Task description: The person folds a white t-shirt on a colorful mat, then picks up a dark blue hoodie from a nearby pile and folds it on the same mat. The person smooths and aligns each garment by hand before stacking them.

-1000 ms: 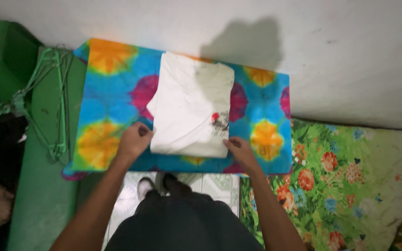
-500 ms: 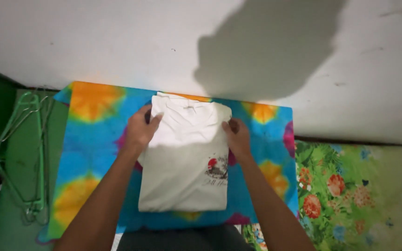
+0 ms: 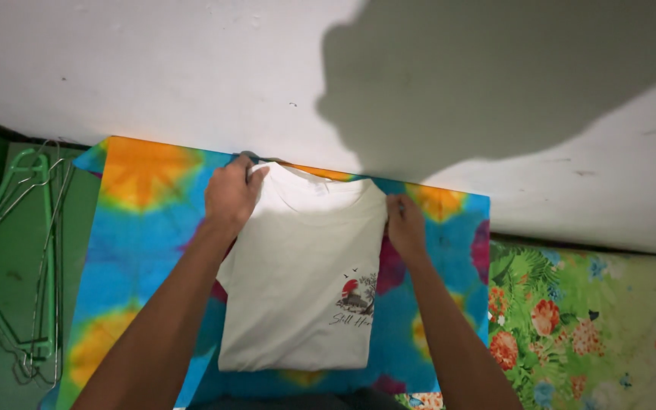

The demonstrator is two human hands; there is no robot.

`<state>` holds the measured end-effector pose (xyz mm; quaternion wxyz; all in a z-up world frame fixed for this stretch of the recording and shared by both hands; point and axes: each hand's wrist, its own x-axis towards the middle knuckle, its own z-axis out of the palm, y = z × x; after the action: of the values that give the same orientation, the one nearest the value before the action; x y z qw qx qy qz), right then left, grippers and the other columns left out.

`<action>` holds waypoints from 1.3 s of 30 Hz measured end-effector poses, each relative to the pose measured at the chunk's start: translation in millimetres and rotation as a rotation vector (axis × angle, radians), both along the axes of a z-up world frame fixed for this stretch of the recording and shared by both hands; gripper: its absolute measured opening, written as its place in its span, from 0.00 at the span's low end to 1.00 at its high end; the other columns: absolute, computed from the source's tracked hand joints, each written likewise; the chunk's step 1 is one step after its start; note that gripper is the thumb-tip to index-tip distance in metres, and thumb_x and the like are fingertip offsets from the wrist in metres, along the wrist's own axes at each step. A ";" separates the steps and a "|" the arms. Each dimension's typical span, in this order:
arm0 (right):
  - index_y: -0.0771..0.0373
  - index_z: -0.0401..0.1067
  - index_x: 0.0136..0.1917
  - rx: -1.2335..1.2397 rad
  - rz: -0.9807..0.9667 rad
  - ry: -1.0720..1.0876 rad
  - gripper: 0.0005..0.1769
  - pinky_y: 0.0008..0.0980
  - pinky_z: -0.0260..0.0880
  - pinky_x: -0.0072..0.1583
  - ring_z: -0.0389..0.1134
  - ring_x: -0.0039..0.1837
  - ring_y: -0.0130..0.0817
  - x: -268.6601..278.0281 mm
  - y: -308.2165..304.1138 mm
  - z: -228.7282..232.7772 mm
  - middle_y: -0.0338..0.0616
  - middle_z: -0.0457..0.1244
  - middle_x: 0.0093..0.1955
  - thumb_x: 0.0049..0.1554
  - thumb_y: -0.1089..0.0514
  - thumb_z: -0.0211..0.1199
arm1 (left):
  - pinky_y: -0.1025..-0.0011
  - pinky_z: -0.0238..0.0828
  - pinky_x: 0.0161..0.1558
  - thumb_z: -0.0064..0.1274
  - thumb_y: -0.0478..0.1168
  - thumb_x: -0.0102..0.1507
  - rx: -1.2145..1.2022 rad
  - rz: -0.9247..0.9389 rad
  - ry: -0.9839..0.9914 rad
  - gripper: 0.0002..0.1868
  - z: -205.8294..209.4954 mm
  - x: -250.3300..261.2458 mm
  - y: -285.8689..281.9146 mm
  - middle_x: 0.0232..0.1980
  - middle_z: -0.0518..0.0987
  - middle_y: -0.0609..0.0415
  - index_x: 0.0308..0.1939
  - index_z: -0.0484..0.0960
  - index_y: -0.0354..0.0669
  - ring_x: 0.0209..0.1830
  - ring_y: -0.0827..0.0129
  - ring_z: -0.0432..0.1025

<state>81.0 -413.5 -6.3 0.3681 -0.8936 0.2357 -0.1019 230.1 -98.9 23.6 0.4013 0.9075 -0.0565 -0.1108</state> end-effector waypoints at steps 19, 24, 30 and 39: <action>0.65 0.66 0.60 0.428 -0.213 0.272 0.24 0.36 0.71 0.49 0.68 0.49 0.33 -11.1 19.2 14.0 0.52 0.67 0.50 0.62 0.44 0.62 | 0.58 0.75 0.39 0.66 0.54 0.57 -0.121 0.047 0.173 0.27 -29.0 -44.3 43.2 0.37 0.82 0.39 0.45 0.77 0.34 0.35 0.50 0.78; 0.71 0.75 0.54 0.481 -0.098 0.238 0.20 0.33 0.69 0.47 0.68 0.44 0.31 -40.9 41.8 18.0 0.50 0.71 0.46 0.60 0.50 0.64 | 0.56 0.72 0.40 0.64 0.48 0.59 -0.041 -0.022 0.194 0.17 -25.0 -86.4 63.0 0.36 0.82 0.39 0.38 0.84 0.35 0.34 0.47 0.76; 0.72 0.76 0.54 0.164 -0.188 0.120 0.22 0.35 0.67 0.48 0.66 0.42 0.36 -49.0 51.4 3.6 0.51 0.69 0.41 0.69 0.48 0.56 | 0.54 0.72 0.43 0.61 0.46 0.64 -0.099 0.104 -0.010 0.14 -13.8 -102.0 63.3 0.39 0.82 0.37 0.42 0.85 0.38 0.39 0.43 0.76; 0.74 0.77 0.49 0.379 -0.265 0.232 0.23 0.31 0.59 0.40 0.59 0.38 0.29 -108.1 73.1 10.0 0.44 0.64 0.38 0.65 0.47 0.62 | 0.50 0.72 0.44 0.60 0.46 0.61 0.016 0.105 -0.063 0.13 -8.1 -147.0 88.2 0.40 0.81 0.37 0.35 0.82 0.37 0.41 0.40 0.75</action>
<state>-27.1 -340.4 3.7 0.4828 -0.7757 0.4064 -0.0002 83.1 -10.7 15.5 0.3974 0.9154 -0.0205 -0.0612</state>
